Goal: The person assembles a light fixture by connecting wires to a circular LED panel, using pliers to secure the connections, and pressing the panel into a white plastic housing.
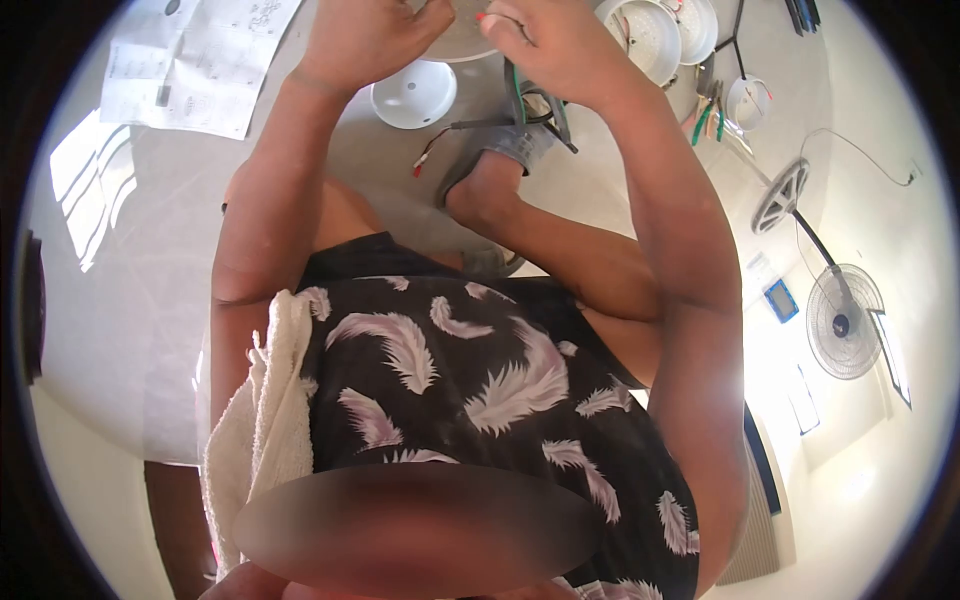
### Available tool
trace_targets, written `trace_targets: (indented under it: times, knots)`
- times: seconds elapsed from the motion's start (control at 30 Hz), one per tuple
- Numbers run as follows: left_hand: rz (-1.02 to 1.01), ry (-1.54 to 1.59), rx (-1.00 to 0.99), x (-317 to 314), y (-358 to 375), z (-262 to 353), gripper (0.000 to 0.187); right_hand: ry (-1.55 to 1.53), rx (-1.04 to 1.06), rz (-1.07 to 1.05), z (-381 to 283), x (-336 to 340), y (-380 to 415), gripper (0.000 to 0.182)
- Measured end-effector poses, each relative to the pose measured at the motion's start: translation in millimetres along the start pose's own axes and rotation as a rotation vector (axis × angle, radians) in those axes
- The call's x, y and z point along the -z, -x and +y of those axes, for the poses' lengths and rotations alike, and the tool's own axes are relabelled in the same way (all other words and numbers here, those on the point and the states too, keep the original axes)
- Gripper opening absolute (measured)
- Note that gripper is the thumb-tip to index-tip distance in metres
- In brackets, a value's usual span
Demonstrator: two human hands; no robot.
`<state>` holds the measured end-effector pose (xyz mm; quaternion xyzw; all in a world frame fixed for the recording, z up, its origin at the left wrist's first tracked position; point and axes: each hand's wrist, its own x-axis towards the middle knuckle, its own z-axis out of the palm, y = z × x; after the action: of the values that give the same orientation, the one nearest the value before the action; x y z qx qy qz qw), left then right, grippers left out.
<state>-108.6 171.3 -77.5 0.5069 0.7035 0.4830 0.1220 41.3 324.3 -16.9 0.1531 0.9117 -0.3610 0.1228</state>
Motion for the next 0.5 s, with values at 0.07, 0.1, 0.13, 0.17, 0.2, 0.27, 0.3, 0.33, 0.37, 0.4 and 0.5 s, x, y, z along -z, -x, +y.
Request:
trace_targets:
  times: [0.07, 0.1, 0.13, 0.17, 0.2, 0.27, 0.3, 0.33, 0.37, 0.4, 0.5]
  knots:
    - [-0.024, 0.046, 0.025, 1.8, 3.8, -0.5, 0.017, 0.01, 0.0, 0.008, 4.2, -4.4, 7.5, 0.033]
    - [-0.023, 0.048, 0.02, 3.7, 6.3, 0.0, 0.017, 0.06, 0.058, 0.001, 3.8, -1.9, 9.3, 0.033]
    - [-0.047, 0.049, 0.029, 4.4, 7.2, -1.8, 0.024, 0.119, 0.126, 0.002, 4.6, 3.0, 4.9, 0.033]
    - [-0.072, 0.048, 0.038, 6.2, 6.8, -4.4, 0.032, 0.13, 0.136, 0.014, 3.5, 9.1, 3.0, 0.033]
    - [-0.069, 0.047, 0.032, 8.9, 7.0, -4.3, 0.032, 0.152, 0.147, 0.002, -10.6, 17.7, 4.5, 0.031]
    - [-0.082, 0.12, 0.125, 10.2, 7.2, -1.6, 0.053, 0.188, 0.159, -0.013, -16.3, 23.5, 8.9, 0.029]
    - [-0.07, 0.12, 0.115, 8.8, 6.5, -3.7, 0.053, 0.05, 0.054, 0.1, -7.3, 19.1, 13.3, 0.024]
    - [-0.07, 0.111, 0.143, 8.0, 8.3, -6.5, 0.06, -0.097, -0.05, 0.207, 1.1, 14.0, 16.2, 0.019]
    - [-0.073, 0.102, 0.172, 7.5, 10.4, -9.1, 0.067, -0.093, -0.046, 0.208, 9.7, 10.0, 16.2, 0.019]
    - [-0.067, 0.102, 0.166, 5.7, 10.9, -11.2, 0.067, -0.063, -0.087, 0.32, 15.5, 8.2, 13.1, 0.02]
    - [0.067, 0.151, 0.231, -2.5, 12.6, -16.3, 0.069, 0.057, -0.079, 0.436, 21.6, 3.6, 11.8, 0.024]
